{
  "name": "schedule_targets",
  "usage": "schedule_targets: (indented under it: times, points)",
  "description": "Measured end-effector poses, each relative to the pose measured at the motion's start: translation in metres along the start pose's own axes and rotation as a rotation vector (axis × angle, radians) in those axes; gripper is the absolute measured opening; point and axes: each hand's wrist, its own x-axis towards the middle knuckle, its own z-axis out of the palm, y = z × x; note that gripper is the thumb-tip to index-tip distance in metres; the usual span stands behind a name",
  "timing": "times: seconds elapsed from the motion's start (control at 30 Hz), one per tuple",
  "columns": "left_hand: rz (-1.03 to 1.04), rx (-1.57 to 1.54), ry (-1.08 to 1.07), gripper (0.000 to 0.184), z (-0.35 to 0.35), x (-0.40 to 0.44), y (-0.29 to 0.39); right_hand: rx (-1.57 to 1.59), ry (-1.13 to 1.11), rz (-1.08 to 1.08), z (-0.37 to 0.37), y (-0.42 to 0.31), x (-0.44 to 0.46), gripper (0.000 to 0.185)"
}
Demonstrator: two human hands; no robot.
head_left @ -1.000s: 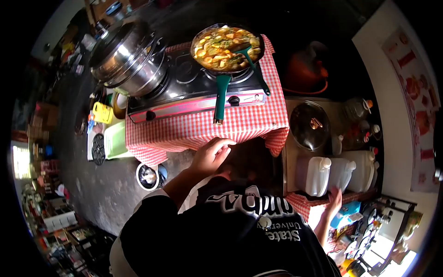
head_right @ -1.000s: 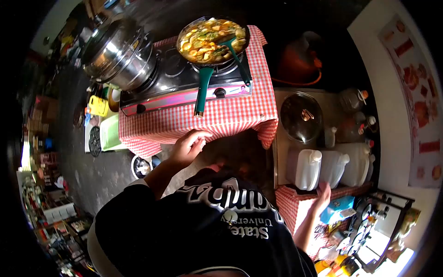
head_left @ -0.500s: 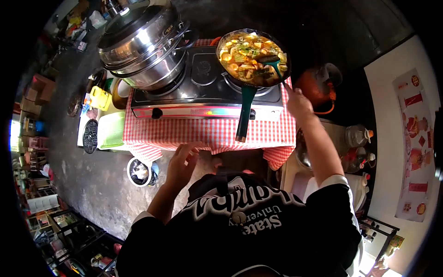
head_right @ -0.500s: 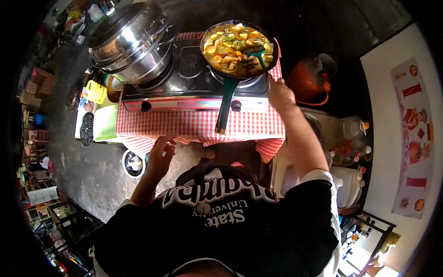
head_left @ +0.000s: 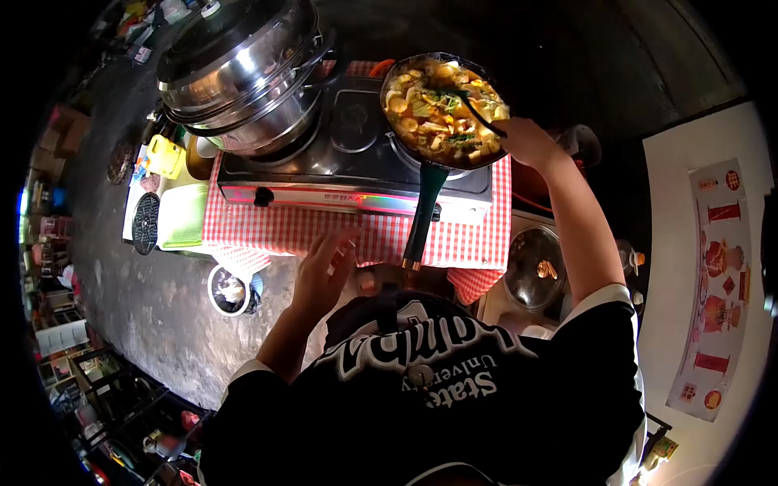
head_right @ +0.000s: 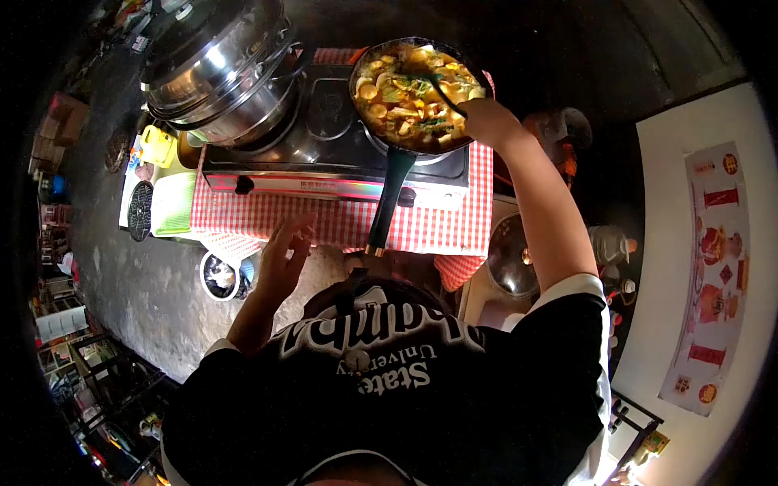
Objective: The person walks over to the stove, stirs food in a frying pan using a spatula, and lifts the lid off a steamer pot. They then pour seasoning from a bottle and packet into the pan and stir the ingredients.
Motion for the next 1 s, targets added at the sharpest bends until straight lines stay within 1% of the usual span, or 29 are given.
schedule_targets:
  times: [0.1, 0.13, 0.23, 0.27, 0.37, 0.4, 0.5, 0.57, 0.6, 0.7, 0.8, 0.9, 1.0]
  points:
    - [-0.005, -0.012, -0.013, 0.029, 0.008, 0.003, 0.0, 0.01, -0.043, -0.019, -0.01, -0.01, -0.019, 0.037]
    - [-0.004, -0.012, -0.01, 0.029, 0.01, 0.004, 0.0, -0.029, -0.084, 0.008, -0.011, -0.011, -0.024, 0.038]
    - [-0.003, 0.0, 0.004, 0.03, 0.012, 0.009, 0.002, -0.057, 0.01, -0.094, -0.014, -0.009, -0.043, 0.036]
    - [-0.003, 0.007, 0.007, 0.03, 0.013, 0.011, 0.005, -0.036, -0.093, -0.001, -0.025, -0.017, -0.053, 0.039]
    - [-0.021, -0.001, 0.0, 0.031, 0.015, 0.015, 0.008, -0.1, -0.095, -0.082, -0.023, -0.004, -0.066, 0.042]
    - [-0.031, -0.009, -0.003, 0.031, 0.016, 0.016, 0.008, -0.095, -0.061, -0.094, -0.029, -0.006, -0.074, 0.042]
    - [-0.018, -0.006, -0.01, 0.032, 0.018, 0.018, 0.006, -0.042, -0.155, -0.064, -0.056, -0.009, -0.092, 0.041]
    - [-0.004, 0.002, -0.011, 0.032, 0.018, 0.019, 0.006, -0.039, -0.161, -0.085, -0.067, -0.004, -0.101, 0.04]
    - [0.001, 0.006, -0.009, 0.032, 0.018, 0.019, 0.007, -0.038, -0.165, -0.098, -0.071, -0.004, -0.102, 0.04]
    - [0.006, 0.007, 0.018, 0.031, 0.019, 0.018, 0.007, -0.149, -0.28, -0.023, -0.076, -0.028, -0.092, 0.039]
    - [-0.01, 0.021, 0.028, 0.031, 0.019, 0.014, 0.006, -0.087, -0.231, -0.054, -0.028, -0.006, -0.057, 0.038]
    - [-0.08, -0.021, 0.015, 0.031, 0.017, 0.01, 0.008, -0.107, -0.181, -0.042, -0.019, -0.01, -0.042, 0.039]
    - [-0.076, -0.032, 0.022, 0.031, 0.015, 0.007, 0.006, -0.017, -0.128, 0.03, -0.017, -0.011, -0.039, 0.039]
